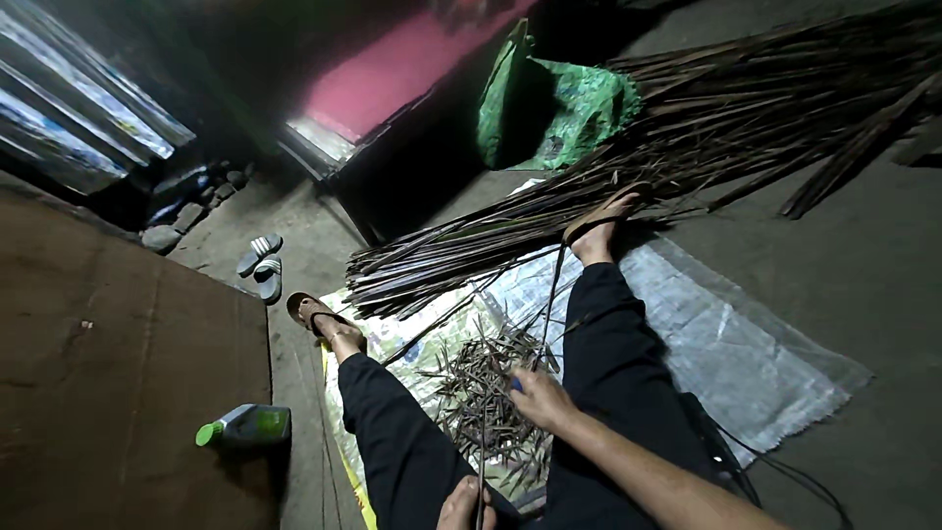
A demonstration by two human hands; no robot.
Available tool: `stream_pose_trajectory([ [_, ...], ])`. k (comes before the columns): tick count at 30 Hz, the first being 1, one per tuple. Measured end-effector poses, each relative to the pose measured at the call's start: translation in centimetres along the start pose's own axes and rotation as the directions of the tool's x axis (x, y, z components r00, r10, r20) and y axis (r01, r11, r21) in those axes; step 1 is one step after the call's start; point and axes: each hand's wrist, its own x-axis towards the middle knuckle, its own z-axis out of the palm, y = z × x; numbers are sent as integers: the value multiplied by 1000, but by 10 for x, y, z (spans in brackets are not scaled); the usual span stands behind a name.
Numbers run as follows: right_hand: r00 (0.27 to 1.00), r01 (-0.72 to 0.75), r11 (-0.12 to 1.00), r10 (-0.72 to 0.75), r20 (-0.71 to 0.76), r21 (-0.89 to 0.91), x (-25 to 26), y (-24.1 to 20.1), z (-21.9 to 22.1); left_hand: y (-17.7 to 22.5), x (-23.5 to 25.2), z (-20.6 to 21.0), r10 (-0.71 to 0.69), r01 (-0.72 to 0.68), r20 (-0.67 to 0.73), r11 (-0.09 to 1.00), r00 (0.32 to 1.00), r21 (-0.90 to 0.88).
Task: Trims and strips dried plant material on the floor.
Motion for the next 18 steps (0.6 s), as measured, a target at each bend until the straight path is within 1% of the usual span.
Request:
stream_pose_trajectory([
  [2, 985, 114, 957, -144, 99, 266, -14, -3, 19, 3, 7, 1, 11, -11, -17, 1000, 1000, 13],
  [4, 959, 135, 904, -222, 175, 406, -24, -9, 35, 8, 12, 6, 31, -31, -11, 998, 999, 47],
  [5, 955, 140, 892, -237, 180, 431, -26, -11, 39, 11, 13, 8, 38, -38, 5, 997, 999, 65],
  [7, 971, 138, 876, -212, 112, 463, -23, -13, 36, 15, 11, 8, 31, -35, 40, 993, 999, 112],
  [9, 983, 134, 875, -177, 51, 465, -20, -13, 26, 18, 6, 5, 32, -39, 46, 986, 998, 163],
  [11, 977, 185, 911, -209, 28, 368, -19, -6, 25, 16, 4, -1, 53, -58, 34, 981, 998, 184],
  [13, 959, 264, 957, -274, 71, 122, -23, 0, 32, 13, 5, -7, 61, -64, 23, 985, 998, 163],
  [15, 917, 383, 917, -364, 162, -107, -32, -3, 41, 12, 6, -6, 65, -67, 18, 989, 998, 130],
  [16, 892, 442, 879, -410, 189, -179, -37, -5, 46, 11, 5, -4, 67, -69, 16, 992, 998, 108],
  [18, 861, 508, 817, -485, 154, -272, -40, -6, 52, 9, 3, 2, 70, -71, 11, 995, 997, 67],
])
